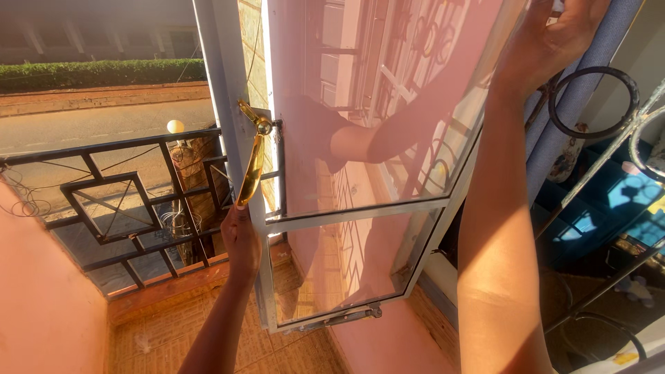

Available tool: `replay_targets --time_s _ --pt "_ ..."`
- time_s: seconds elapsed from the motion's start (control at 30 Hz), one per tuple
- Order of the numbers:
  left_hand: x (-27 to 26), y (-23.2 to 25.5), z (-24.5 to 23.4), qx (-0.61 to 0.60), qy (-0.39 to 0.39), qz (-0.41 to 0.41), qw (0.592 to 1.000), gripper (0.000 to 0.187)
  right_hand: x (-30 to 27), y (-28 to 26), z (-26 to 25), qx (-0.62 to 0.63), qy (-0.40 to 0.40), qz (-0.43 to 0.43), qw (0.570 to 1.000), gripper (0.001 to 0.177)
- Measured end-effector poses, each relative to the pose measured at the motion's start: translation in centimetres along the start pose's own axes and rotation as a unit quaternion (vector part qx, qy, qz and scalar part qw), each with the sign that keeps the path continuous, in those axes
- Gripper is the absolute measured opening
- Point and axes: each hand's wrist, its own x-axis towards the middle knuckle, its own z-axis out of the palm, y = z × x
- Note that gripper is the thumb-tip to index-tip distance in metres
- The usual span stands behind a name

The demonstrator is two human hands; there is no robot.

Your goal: The person wipes the glass panes and metal frames of a window with a small white cloth, reaching to different sections of the glass and the latch.

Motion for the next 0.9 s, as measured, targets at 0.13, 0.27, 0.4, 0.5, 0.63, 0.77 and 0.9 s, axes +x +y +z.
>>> replay_targets --time_s 0.13,0.27,0.4,0.5,0.63,0.77,0.9 --pt "-0.2 0.3 0.1 0.011 0.026 -0.057 0.998 0.042 -2.6 -4.9 -1.7 -0.007 -0.104 0.008 0.995 0.021" --pt "-0.3 0.8 0.6 0.005 0.029 -0.04 0.999 0.041 -9.9 -15.6 -3.8 0.037 -0.228 -0.003 0.973 0.02" --pt "0.0 1.2 0.7 -0.002 0.01 -0.003 1.0 0.042 -11.2 -18.7 -5.7 0.086 -0.335 -0.09 0.934 0.029" --pt "-0.1 0.6 0.3 0.016 0.018 -0.04 0.999 0.041 -8.4 -14.0 -5.6 0.023 -0.21 0.04 0.977 0.023" --pt "-0.2 -0.2 -0.2 -0.012 0.005 -0.022 1.0 0.041 -5.9 -10.9 -5.1 0.005 -0.101 0.174 0.98 0.011" --pt "-0.1 0.3 0.1 0.05 0.006 -0.011 0.999 0.044 -11.2 -17.5 -3.2 0.015 -0.162 0.122 0.979 0.02" --pt "0.1 0.5 0.3 0.028 0.004 -0.004 1.0 0.044 -14.1 -23.2 -3.9 0.094 -0.333 -0.2 0.917 0.024"
